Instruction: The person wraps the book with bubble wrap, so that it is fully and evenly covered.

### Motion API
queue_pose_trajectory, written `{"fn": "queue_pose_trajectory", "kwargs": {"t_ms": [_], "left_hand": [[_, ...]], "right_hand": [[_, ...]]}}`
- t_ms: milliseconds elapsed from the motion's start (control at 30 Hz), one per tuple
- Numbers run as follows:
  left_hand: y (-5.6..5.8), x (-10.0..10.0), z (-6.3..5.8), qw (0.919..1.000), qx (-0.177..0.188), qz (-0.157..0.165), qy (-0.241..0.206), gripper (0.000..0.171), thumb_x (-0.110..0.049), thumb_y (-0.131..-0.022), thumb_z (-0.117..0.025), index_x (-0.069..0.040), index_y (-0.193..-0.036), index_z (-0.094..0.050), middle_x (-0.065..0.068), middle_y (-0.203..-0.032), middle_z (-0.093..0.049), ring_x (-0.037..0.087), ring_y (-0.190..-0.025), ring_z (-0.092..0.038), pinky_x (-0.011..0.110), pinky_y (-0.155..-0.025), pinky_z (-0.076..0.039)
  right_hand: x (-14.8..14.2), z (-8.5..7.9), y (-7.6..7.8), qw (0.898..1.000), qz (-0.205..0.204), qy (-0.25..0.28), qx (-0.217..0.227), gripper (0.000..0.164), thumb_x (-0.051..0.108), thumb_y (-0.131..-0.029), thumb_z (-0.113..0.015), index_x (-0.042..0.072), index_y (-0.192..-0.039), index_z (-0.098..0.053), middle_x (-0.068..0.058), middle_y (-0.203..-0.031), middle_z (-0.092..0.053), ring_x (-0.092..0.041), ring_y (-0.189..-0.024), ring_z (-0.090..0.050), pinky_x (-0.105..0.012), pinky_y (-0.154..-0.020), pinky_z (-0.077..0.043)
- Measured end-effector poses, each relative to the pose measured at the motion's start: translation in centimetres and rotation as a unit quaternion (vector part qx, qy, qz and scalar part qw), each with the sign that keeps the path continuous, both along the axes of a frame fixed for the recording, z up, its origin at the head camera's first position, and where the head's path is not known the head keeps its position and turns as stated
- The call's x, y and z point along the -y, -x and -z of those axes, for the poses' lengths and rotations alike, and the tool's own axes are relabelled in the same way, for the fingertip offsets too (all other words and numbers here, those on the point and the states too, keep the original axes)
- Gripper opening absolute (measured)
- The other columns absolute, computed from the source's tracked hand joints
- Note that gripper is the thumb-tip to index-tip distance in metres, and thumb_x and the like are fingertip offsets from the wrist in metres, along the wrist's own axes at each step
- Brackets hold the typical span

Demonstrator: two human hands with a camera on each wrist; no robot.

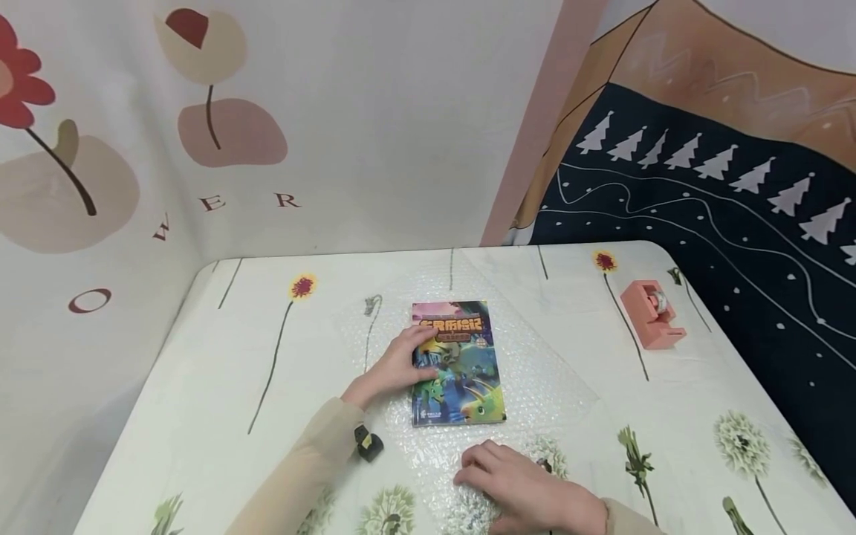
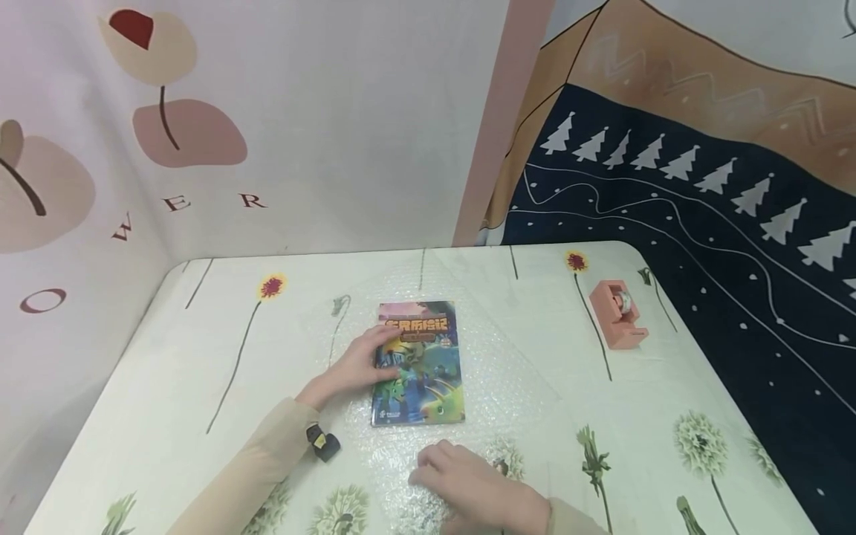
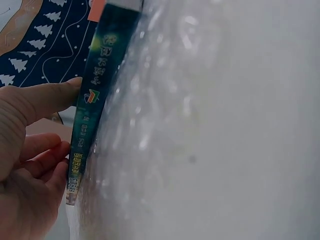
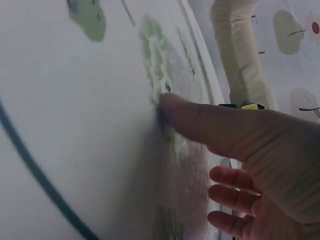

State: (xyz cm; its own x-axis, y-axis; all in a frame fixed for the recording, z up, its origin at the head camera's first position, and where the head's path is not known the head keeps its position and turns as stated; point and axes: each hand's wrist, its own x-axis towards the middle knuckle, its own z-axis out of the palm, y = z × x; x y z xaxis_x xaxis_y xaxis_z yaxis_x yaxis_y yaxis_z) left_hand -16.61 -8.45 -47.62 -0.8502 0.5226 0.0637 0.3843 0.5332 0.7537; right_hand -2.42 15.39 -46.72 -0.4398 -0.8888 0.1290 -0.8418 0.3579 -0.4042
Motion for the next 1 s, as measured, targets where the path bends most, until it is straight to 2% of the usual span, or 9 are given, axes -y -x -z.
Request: {"fn": "queue_pose_trajectory", "kwargs": {"t_ms": [167,300,433,533,633,700,833,900,1000], "left_hand": [[0.1,-0.1,0.0,1.0000,-0.001,0.003,0.001,0.072,-0.014,-0.074,-0.078,0.004,-0.136,-0.044,0.020,-0.139,-0.042,0.039,-0.128,-0.036,0.052,-0.106,-0.027],[0.1,-0.1,0.1,1.0000,-0.001,0.001,0.006,0.072,-0.014,-0.074,-0.078,0.003,-0.136,-0.044,0.020,-0.139,-0.042,0.038,-0.129,-0.036,0.052,-0.107,-0.028],[0.1,0.0,0.0,1.0000,0.003,0.002,0.009,0.071,-0.015,-0.075,-0.078,0.003,-0.135,-0.045,0.019,-0.139,-0.042,0.038,-0.129,-0.036,0.051,-0.107,-0.028],[0.2,0.1,-0.1,0.9998,0.011,0.008,0.013,0.072,-0.016,-0.075,-0.077,0.003,-0.136,-0.044,0.020,-0.140,-0.042,0.038,-0.130,-0.035,0.051,-0.107,-0.027],[0.4,0.3,-0.2,0.9995,0.020,0.016,0.016,0.072,-0.019,-0.076,-0.077,0.002,-0.136,-0.045,0.020,-0.141,-0.041,0.037,-0.131,-0.035,0.050,-0.108,-0.026],[0.6,0.6,-0.4,0.9994,0.024,0.022,0.013,0.070,-0.020,-0.076,-0.077,0.001,-0.135,-0.047,0.019,-0.140,-0.043,0.035,-0.130,-0.037,0.049,-0.108,-0.027],[0.7,1.1,-0.8,0.9989,0.030,0.035,-0.006,0.059,-0.021,-0.080,-0.074,0.001,-0.131,-0.051,0.018,-0.133,-0.051,0.034,-0.124,-0.044,0.048,-0.105,-0.032],[0.8,1.2,-0.9,0.9984,0.036,0.041,-0.017,0.054,-0.021,-0.084,-0.070,0.001,-0.130,-0.052,0.018,-0.130,-0.053,0.034,-0.122,-0.046,0.047,-0.104,-0.034],[0.8,1.4,-1.0,0.9974,0.046,0.045,-0.032,0.048,-0.024,-0.089,-0.064,0.002,-0.129,-0.053,0.018,-0.128,-0.055,0.033,-0.121,-0.048,0.044,-0.103,-0.037]], "right_hand": [[0.3,0.2,0.0,0.996,-0.010,0.002,-0.088,0.047,0.027,-0.068,-0.079,0.017,-0.109,-0.058,0.006,-0.108,-0.053,-0.007,-0.092,-0.049,-0.017,-0.076,-0.041],[0.6,0.0,0.0,0.989,-0.029,0.035,-0.142,0.030,0.018,-0.071,-0.073,0.018,-0.098,-0.060,0.009,-0.098,-0.057,-0.005,-0.086,-0.051,-0.016,-0.072,-0.041],[0.7,-0.7,0.7,0.978,-0.030,0.086,-0.188,0.018,0.012,-0.082,-0.060,0.014,-0.099,-0.062,0.008,-0.094,-0.060,-0.006,-0.083,-0.055,-0.015,-0.075,-0.046],[0.7,-1.5,1.5,0.966,-0.004,0.105,-0.235,0.021,0.012,-0.095,-0.043,0.010,-0.105,-0.061,0.004,-0.094,-0.062,-0.009,-0.084,-0.058,-0.019,-0.078,-0.049],[0.7,-2.5,2.4,0.960,0.031,0.108,-0.256,0.031,0.010,-0.099,-0.029,0.008,-0.107,-0.059,0.002,-0.095,-0.064,-0.011,-0.085,-0.061,-0.023,-0.077,-0.051],[0.7,-2.9,3.2,0.960,0.050,0.122,-0.248,0.028,0.009,-0.099,-0.032,0.007,-0.103,-0.060,0.002,-0.093,-0.065,-0.011,-0.083,-0.062,-0.022,-0.074,-0.052],[0.9,-3.2,5.0,0.959,0.080,0.196,-0.190,0.009,0.007,-0.090,-0.055,0.006,-0.092,-0.064,-0.002,-0.084,-0.067,-0.012,-0.075,-0.064,-0.020,-0.072,-0.053],[1.1,-3.1,5.9,0.957,0.104,0.221,-0.156,0.003,0.006,-0.086,-0.062,0.005,-0.088,-0.065,-0.003,-0.080,-0.067,-0.011,-0.071,-0.063,-0.017,-0.068,-0.052],[1.4,-3.0,6.9,0.957,0.145,0.228,-0.106,0.004,0.004,-0.083,-0.067,0.006,-0.084,-0.064,-0.002,-0.076,-0.066,-0.008,-0.065,-0.059,-0.015,-0.062,-0.049]]}}
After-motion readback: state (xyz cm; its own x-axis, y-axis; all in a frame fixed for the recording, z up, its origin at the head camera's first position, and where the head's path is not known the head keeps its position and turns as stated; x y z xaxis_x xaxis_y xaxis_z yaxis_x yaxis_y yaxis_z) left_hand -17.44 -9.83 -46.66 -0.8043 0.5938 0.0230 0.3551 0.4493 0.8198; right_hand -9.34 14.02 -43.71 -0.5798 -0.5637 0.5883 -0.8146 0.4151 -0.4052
